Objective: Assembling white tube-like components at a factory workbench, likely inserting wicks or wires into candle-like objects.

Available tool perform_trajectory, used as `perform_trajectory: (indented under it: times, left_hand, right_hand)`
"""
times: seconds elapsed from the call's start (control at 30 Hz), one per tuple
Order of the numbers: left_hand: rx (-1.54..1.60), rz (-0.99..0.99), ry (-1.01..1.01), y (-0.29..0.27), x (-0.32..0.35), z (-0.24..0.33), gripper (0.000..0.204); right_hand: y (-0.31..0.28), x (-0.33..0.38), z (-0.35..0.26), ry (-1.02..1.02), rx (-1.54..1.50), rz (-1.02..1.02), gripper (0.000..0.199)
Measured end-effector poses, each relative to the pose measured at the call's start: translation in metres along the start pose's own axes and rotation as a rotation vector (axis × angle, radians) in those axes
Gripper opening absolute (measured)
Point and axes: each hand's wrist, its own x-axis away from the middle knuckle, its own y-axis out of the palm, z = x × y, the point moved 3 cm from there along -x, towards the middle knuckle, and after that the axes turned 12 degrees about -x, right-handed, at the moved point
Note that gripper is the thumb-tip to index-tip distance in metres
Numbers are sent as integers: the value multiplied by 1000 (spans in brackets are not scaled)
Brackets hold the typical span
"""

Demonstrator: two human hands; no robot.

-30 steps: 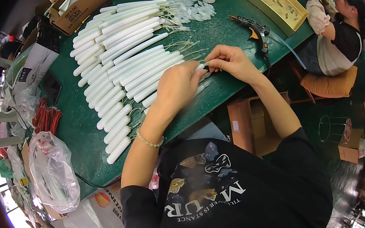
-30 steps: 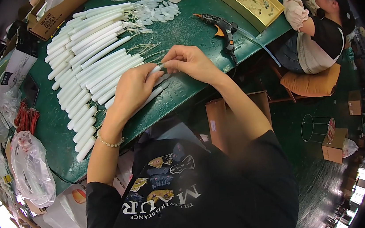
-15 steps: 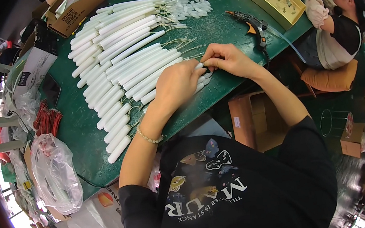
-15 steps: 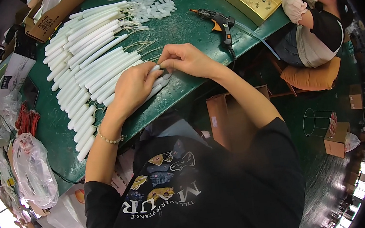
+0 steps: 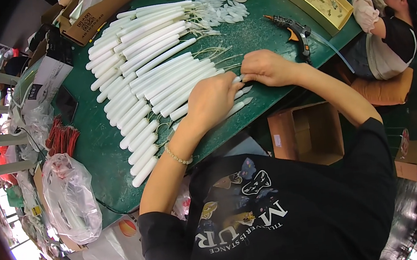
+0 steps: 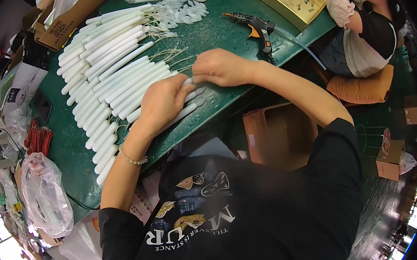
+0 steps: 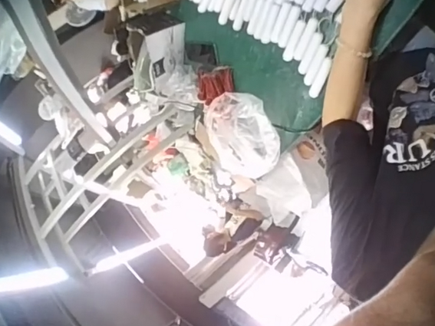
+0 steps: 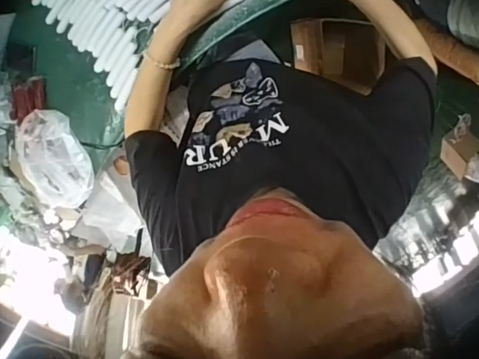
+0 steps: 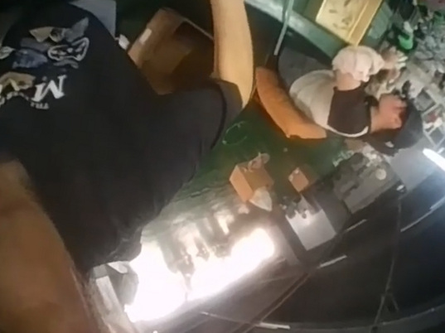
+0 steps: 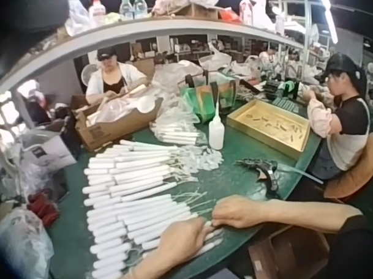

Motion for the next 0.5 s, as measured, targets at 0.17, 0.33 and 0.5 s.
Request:
perform_trajectory:
  times: [0.17, 0.33, 0.5]
  left_hand:
    - [-9, -37, -20, 3, 1, -1, 21]
    - [10, 39, 42, -8, 8, 3, 22]
    - [-39, 324, 44, -24, 8, -4, 11]
  right_hand:
    - [4, 5, -3, 136, 56, -24, 17]
    - [-17, 24, -24, 260, 190, 399, 17]
    - [-53, 88, -16, 619, 810, 777, 29]
